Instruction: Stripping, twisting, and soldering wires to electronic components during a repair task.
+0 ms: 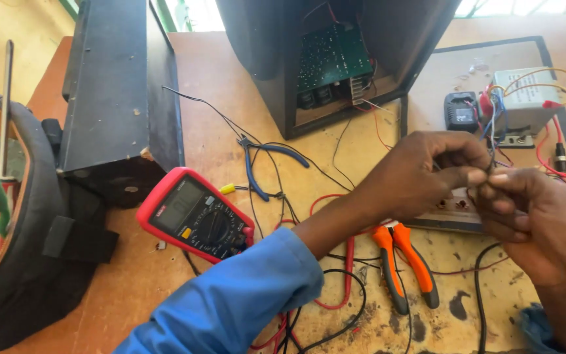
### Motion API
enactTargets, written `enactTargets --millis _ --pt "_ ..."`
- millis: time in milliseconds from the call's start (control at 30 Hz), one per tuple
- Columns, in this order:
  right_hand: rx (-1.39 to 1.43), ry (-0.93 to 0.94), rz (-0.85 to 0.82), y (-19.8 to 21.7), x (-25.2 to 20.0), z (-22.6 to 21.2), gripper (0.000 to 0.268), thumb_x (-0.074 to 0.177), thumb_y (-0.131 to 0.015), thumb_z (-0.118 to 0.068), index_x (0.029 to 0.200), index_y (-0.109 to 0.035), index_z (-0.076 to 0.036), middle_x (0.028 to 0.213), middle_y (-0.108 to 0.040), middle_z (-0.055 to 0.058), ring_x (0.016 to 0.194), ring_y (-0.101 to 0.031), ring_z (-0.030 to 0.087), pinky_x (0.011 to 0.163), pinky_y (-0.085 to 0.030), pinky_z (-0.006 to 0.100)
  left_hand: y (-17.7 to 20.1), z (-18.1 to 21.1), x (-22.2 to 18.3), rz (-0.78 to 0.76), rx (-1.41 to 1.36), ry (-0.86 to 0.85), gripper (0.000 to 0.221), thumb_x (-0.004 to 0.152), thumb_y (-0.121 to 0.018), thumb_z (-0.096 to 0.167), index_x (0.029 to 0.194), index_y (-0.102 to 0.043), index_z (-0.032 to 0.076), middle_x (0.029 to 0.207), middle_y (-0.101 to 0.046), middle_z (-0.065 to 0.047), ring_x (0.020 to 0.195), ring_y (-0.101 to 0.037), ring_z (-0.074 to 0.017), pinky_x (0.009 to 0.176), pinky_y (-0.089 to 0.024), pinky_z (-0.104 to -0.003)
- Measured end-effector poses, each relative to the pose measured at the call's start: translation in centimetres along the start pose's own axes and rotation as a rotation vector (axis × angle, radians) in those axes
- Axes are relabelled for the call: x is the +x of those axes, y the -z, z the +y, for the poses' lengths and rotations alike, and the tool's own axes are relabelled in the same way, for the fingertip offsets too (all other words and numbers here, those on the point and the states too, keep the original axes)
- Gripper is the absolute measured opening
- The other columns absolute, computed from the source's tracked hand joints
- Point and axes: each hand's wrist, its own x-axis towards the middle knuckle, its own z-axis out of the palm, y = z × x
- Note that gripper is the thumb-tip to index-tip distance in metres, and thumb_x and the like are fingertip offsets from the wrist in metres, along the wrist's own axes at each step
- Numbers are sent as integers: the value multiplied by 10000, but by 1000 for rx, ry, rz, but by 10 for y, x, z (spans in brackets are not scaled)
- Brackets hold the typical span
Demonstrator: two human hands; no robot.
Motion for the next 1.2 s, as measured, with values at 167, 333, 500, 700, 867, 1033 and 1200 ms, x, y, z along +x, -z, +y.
enactTargets --millis 167,333,500,700,867,1033,1200 --pt "211 -40 -173 -25 -16 -16 124 1005 -522 -141 1042 -605 -57 638 -421 -39 448 -328 47 373 -274 171 24 13 9 -79 11 92 41 925 -686 122 953 -712 106 837 -718 -32 706 -644 -131 633 -543 -262" --pt "31 51 -25 -50 -23 -21 72 971 -524 -176 942 -560 -121 662 -373 -32 470 -307 66 396 -201 229 50 27 12 -125 59 14 280 844 -752 293 1016 -733 73 887 -755 -37 795 -705 -109 716 -588 -254" --pt "-59 170 87 -48 -27 -13 95 957 -606 -147 885 -556 -111 663 -414 -8 505 -330 73 454 -203 217 64 49 0 -35 357 159 131 854 -762 217 942 -730 124 816 -722 22 738 -655 -83 647 -519 -232" --pt "-241 208 129 -34 -34 -4 128 969 -607 -111 857 -567 -64 659 -412 6 509 -294 85 457 -173 223 39 105 -50 -15 812 37 152 820 -623 86 696 -693 138 594 -698 -28 546 -612 -182 551 -473 -382" --pt "-427 183 142 -28 -46 -7 110 981 -640 -105 899 -669 -38 629 -447 26 532 -368 128 490 -273 260 3 89 -105 -236 1127 361 125 862 -677 288 854 -700 166 816 -699 -125 779 -659 -444 636 -502 -574" --pt "-399 112 129 -17 -60 -3 112 952 -690 -128 973 -690 -18 682 -486 53 534 -384 143 478 -297 271 -18 56 -129 -217 1304 421 174 893 -756 265 967 -643 155 890 -670 -79 871 -653 -342 628 -549 -502" --pt "-536 38 69 -12 -79 -3 153 975 -709 -163 921 -708 -20 666 -502 65 527 -403 170 483 -313 295 -17 58 -135 -220 1220 458 169 867 -687 153 1031 -652 137 939 -669 -92 932 -617 -357 680 -554 -524"
